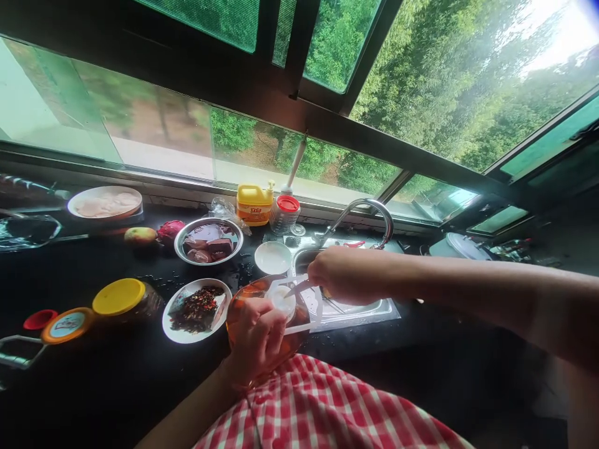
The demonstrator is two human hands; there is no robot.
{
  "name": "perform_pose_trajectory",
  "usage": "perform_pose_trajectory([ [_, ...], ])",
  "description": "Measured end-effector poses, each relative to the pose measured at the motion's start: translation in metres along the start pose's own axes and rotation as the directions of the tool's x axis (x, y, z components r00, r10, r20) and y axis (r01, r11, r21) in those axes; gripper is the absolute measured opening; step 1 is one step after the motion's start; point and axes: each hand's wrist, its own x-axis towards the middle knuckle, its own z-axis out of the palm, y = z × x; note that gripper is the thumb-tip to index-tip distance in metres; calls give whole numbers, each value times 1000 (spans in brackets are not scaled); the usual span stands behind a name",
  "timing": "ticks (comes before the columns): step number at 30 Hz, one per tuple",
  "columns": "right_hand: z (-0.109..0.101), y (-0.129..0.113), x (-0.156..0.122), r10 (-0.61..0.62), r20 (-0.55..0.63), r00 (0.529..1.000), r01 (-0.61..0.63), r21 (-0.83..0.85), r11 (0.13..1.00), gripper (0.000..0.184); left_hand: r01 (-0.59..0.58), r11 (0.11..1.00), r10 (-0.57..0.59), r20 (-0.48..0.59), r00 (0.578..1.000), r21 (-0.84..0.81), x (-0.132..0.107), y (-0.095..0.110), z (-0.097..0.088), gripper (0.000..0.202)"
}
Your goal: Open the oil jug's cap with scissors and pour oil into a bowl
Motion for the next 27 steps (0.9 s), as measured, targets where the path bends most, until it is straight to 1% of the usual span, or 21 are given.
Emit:
perform_pose_trajectory([
  [3,0,-5,4,15,2,1000,-15,-15,1000,22,-3,1000,3,10,1000,-3,0,0,-1,19],
  [5,0,-9,6,24,25,999,-24,-28,999,19,-4,1000,4,24,1000,-9,-1,0,-1,20],
  [8,3,-9,7,5,27,1000,-5,-32,999,17,-1,1000,1,31,1000,-10,-1,-1,-2,21],
  [11,14,0,6,-39,-69,997,38,-14,999,22,-15,1000,15,28,999,-16,0,-1,-2,21],
  [13,24,9,7,-40,-136,990,43,17,999,24,-30,999,31,33,999,-31,1,-1,-2,19],
  [15,31,19,10,-22,-141,990,37,104,994,26,-34,999,36,39,999,-37,3,-1,-2,17],
  [17,35,28,15,-5,-61,998,21,265,964,29,-28,999,29,41,999,-31,3,-1,-1,17],
  [18,36,32,17,-8,4,1000,6,365,931,30,-22,999,23,40,999,-26,3,-1,-1,18],
  [20,39,39,19,-33,132,991,-45,547,836,30,-17,1000,18,40,999,-23,2,-2,-1,21],
  [22,41,43,20,-46,240,970,-127,655,745,32,-14,999,15,47,999,-30,0,-3,0,23],
  [23,43,44,20,-41,266,963,-155,672,724,33,-10,999,12,52,999,-34,-2,-3,0,23],
  [24,44,44,20,-25,256,966,-157,663,731,33,-7,999,9,57,998,-37,-3,-3,0,23],
  [25,45,44,19,-1,211,977,-135,629,765,32,-4,999,6,59,998,-41,-3,-3,0,22],
  [27,45,41,17,14,46,999,-34,465,885,29,-1,999,4,61,998,-47,-4,-3,0,21],
])
